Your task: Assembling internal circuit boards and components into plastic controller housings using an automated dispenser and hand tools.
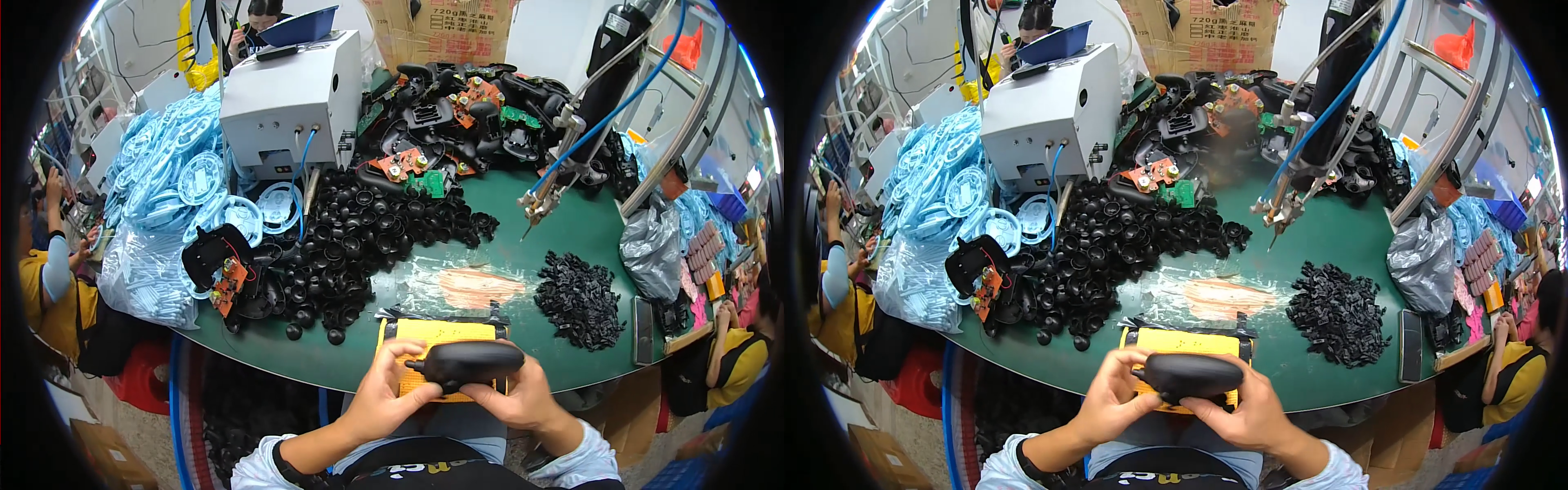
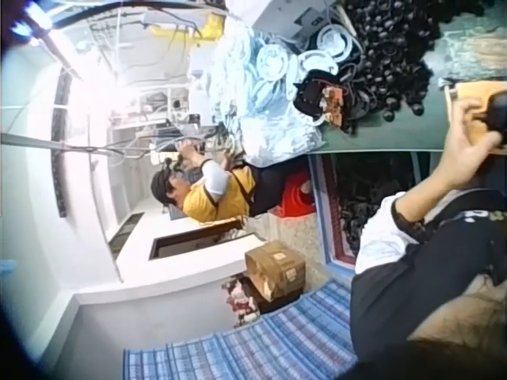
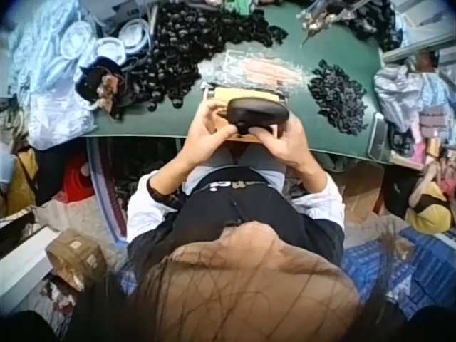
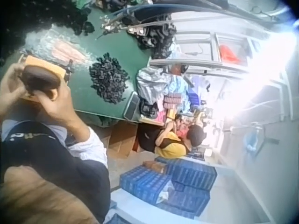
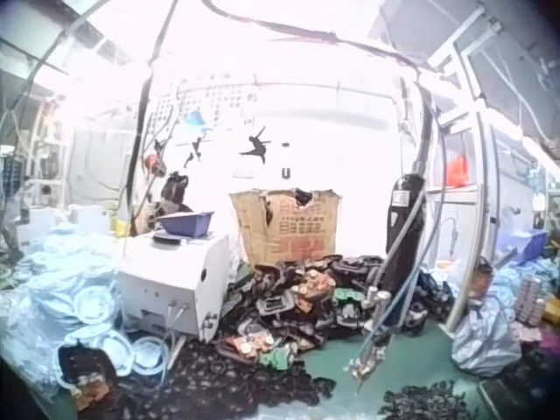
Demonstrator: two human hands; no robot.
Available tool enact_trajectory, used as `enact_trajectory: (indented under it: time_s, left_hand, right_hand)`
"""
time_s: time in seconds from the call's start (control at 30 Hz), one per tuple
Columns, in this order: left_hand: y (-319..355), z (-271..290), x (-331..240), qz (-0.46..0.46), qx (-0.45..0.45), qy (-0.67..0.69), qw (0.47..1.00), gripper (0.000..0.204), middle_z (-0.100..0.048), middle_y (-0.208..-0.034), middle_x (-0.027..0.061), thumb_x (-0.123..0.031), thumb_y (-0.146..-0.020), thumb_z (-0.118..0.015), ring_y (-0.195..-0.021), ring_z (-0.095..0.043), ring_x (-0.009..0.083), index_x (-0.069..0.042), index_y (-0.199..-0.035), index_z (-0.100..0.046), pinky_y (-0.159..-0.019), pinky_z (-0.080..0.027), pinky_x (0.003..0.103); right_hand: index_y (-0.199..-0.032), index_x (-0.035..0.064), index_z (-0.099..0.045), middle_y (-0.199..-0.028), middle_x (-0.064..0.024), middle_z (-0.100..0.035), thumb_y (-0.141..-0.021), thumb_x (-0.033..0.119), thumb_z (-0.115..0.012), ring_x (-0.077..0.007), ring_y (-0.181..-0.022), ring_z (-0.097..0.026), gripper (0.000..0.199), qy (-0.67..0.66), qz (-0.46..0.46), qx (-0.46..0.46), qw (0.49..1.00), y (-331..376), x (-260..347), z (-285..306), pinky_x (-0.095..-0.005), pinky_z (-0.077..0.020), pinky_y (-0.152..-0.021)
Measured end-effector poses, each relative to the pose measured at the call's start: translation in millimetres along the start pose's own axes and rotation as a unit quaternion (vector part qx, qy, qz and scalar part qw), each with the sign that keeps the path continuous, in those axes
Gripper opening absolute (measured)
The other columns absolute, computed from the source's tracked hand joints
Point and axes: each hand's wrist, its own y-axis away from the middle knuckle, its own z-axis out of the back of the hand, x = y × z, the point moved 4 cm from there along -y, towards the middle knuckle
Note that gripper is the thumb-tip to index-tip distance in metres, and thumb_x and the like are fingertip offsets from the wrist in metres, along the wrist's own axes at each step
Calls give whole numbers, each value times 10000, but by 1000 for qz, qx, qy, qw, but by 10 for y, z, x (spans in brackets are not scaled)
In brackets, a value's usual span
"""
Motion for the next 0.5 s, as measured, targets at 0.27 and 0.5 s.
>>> enact_trajectory:
  time_s: [0.27, 0.5]
  left_hand:
    - [-24, -63, -288, -264, 34, -444, 856, 481, -572, -1094, 134, -120, -700, -853, -1018, -575, 297, -46, -1104, -603, -885, -485, 357]
    - [-89, 42, -350, -220, 87, -394, 888, 326, -688, -1126, 137, -71, -710, -833, -1048, -656, 279, -39, -987, -665, -914, -504, 362]
  right_hand:
    - [-1099, 34, -651, -931, -115, -680, -682, 147, -823, -286, -834, -672, 465, 309, 163, 72, 934, -191, 211, -69, -358, -545, -727]
    - [-1020, 28, -670, -1076, -159, -699, -679, 50, -838, -285, -986, -691, 381, 75, 169, 29, 982, -44, -113, 76, -346, -556, -830]
